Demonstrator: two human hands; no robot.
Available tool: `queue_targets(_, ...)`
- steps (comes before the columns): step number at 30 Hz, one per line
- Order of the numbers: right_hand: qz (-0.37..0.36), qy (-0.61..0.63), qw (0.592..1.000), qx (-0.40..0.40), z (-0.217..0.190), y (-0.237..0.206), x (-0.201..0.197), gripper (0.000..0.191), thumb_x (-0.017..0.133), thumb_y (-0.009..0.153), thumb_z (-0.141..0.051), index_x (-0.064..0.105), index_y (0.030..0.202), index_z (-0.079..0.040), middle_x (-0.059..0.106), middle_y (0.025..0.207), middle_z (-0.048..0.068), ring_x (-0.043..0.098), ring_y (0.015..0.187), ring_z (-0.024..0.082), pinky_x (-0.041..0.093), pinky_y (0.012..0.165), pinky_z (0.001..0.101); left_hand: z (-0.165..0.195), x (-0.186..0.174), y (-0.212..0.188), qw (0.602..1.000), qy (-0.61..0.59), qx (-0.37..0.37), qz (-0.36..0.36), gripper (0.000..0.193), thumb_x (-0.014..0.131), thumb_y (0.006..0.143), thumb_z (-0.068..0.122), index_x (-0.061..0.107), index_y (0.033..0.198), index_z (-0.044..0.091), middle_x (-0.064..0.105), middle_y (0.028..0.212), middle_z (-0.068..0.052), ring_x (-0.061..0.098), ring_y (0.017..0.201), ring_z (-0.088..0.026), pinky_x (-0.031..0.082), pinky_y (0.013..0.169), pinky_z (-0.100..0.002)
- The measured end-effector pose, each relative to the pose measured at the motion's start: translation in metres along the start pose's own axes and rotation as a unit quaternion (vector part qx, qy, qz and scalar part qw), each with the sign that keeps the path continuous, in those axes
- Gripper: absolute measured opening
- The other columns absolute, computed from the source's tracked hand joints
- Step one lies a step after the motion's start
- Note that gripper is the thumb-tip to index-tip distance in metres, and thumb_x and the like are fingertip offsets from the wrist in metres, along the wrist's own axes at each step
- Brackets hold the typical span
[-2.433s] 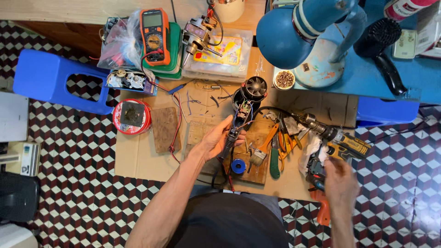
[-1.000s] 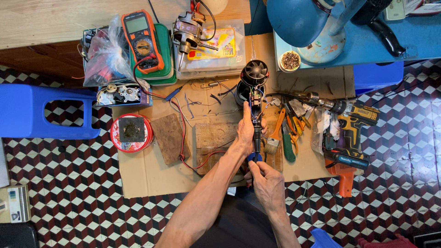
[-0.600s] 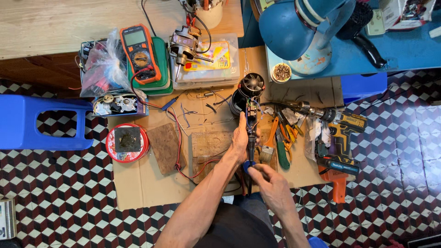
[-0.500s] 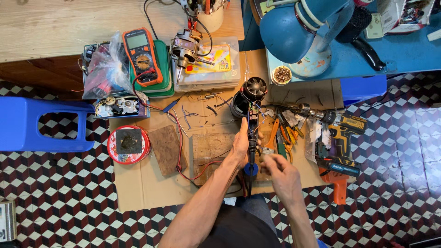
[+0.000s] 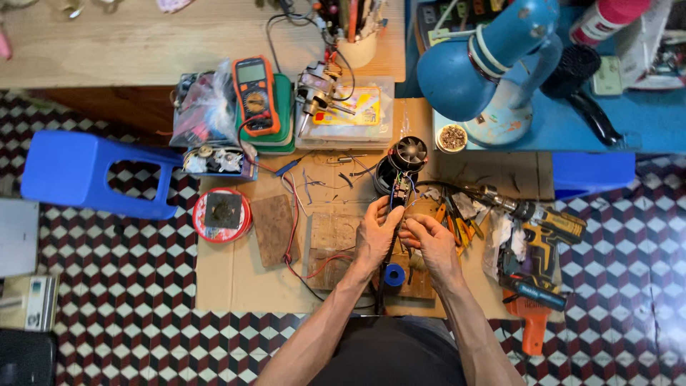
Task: The person repairs a small electric fan by manipulating its internal wiring. They use a cordless drill to remove and install screws, a screwdriver to adjust connections, and a heat gun to apply heat to the wiring. The person also uses pliers to strip and adjust wires.
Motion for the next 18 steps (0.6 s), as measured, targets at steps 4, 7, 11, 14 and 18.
queue_targets(4,-0.060,0.005,0.998,0.013,-0.004,0.012,0.009,0.035,0.067,0.094,-0.022,0.068,0.118,0.002,0.074,0.101,0.009,0.071,0.088,0.015,0.057,0.077,0.0263,0.021,-0.009,-0.002,0.992,0.070,0.047,0.090,0.045,0.075,0.088,0.026,0.066,0.124,0.000,0.077,0.114,-0.011,0.074,0.103,-0.016,0.059,0.087,-0.029)
queue_targets(7,-0.105,0.007,0.994,0.021,-0.006,0.024,0.014,0.033,0.068,0.094,-0.021,0.069,0.116,0.004,0.074,0.100,0.011,0.072,0.087,0.016,0.057,0.076,0.0264,0.030,-0.016,-0.005,0.976,0.138,0.047,0.162,0.037,0.077,0.086,0.025,0.072,0.115,0.003,0.079,0.102,-0.009,0.076,0.092,-0.015,0.060,0.080,-0.030)
queue_targets(11,-0.134,0.039,0.990,0.023,-0.005,0.033,0.015,0.030,0.067,0.095,-0.020,0.069,0.115,0.004,0.074,0.099,0.011,0.072,0.085,0.016,0.057,0.074,0.0255,0.033,-0.025,-0.009,0.954,0.206,0.032,0.217,0.027,0.077,0.086,0.024,0.077,0.104,0.004,0.080,0.091,-0.009,0.078,0.081,-0.017,0.059,0.073,-0.030)
queue_targets(14,-0.131,0.074,0.987,0.051,0.000,0.036,0.016,0.027,0.068,0.096,-0.017,0.069,0.112,0.003,0.073,0.098,0.011,0.072,0.085,0.016,0.058,0.074,0.0259,0.036,-0.028,-0.010,0.950,0.218,0.040,0.220,0.025,0.076,0.086,0.023,0.077,0.101,0.003,0.080,0.090,-0.010,0.077,0.079,-0.017,0.058,0.072,-0.031)
queue_targets(18,-0.111,0.128,0.983,0.064,0.001,0.038,0.019,0.024,0.068,0.094,-0.014,0.069,0.113,0.000,0.073,0.100,0.009,0.072,0.085,0.015,0.059,0.075,0.0261,0.040,-0.024,-0.012,0.960,0.200,0.073,0.181,0.024,0.074,0.089,0.022,0.076,0.104,0.004,0.080,0.091,-0.010,0.076,0.081,-0.015,0.058,0.073,-0.029)
Point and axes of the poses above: each hand's wrist, its own y-axis towards the middle knuckle, its own x-axis out of the palm, z = x × y, the point moved 9 cm from there along y, towards the middle knuckle
